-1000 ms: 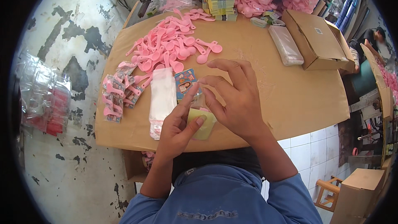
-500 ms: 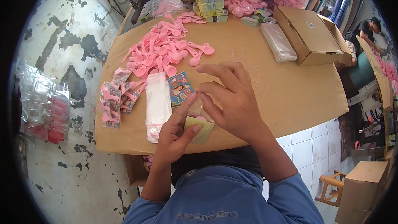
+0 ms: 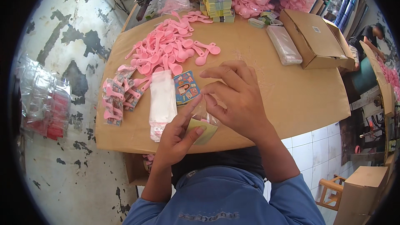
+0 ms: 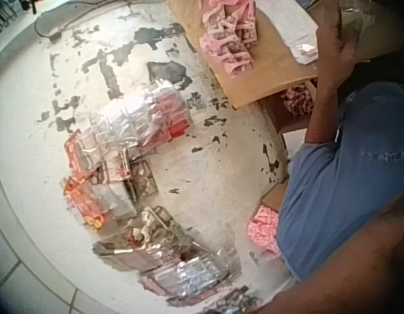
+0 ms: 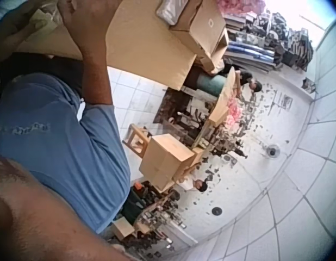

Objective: The person repeatedly picks up pink plastic spoons and small printed cards, places them into clear plastic bags, and sets the sealed packages aside. The process is repeated continuously throughout the clip.

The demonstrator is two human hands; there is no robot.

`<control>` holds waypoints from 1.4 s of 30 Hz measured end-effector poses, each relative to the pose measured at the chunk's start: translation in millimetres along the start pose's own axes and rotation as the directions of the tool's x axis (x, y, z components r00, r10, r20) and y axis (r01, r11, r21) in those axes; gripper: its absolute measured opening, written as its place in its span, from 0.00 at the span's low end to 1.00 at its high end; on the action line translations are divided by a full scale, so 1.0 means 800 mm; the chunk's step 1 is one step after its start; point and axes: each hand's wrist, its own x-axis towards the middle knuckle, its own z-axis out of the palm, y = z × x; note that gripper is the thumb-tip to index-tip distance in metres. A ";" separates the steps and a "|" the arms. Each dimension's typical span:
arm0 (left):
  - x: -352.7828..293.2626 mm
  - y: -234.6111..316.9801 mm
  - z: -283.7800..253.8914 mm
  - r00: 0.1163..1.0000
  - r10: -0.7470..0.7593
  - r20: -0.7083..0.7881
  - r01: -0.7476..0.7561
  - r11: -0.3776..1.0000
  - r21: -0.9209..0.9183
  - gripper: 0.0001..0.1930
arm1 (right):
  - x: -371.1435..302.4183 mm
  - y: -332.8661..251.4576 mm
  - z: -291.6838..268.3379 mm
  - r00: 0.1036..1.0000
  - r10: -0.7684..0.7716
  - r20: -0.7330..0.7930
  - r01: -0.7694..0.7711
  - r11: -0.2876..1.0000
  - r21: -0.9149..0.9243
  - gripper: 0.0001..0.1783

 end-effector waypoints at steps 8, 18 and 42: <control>-0.001 -0.002 0.001 0.985 -0.048 -0.168 0.014 0.980 -0.199 0.32 | -0.001 0.022 0.001 0.905 0.364 -0.219 -0.269 0.890 0.369 0.08; 0.013 -0.008 0.006 0.921 -0.156 -0.357 -0.015 0.901 -0.433 0.14 | -0.045 0.023 -0.004 0.704 0.517 0.487 -0.560 -0.018 0.829 0.08; -0.001 -0.022 -0.014 0.923 0.144 -0.357 -0.273 0.899 -0.344 0.07 | -0.037 0.001 0.017 0.838 0.318 0.444 -0.530 0.283 0.799 0.05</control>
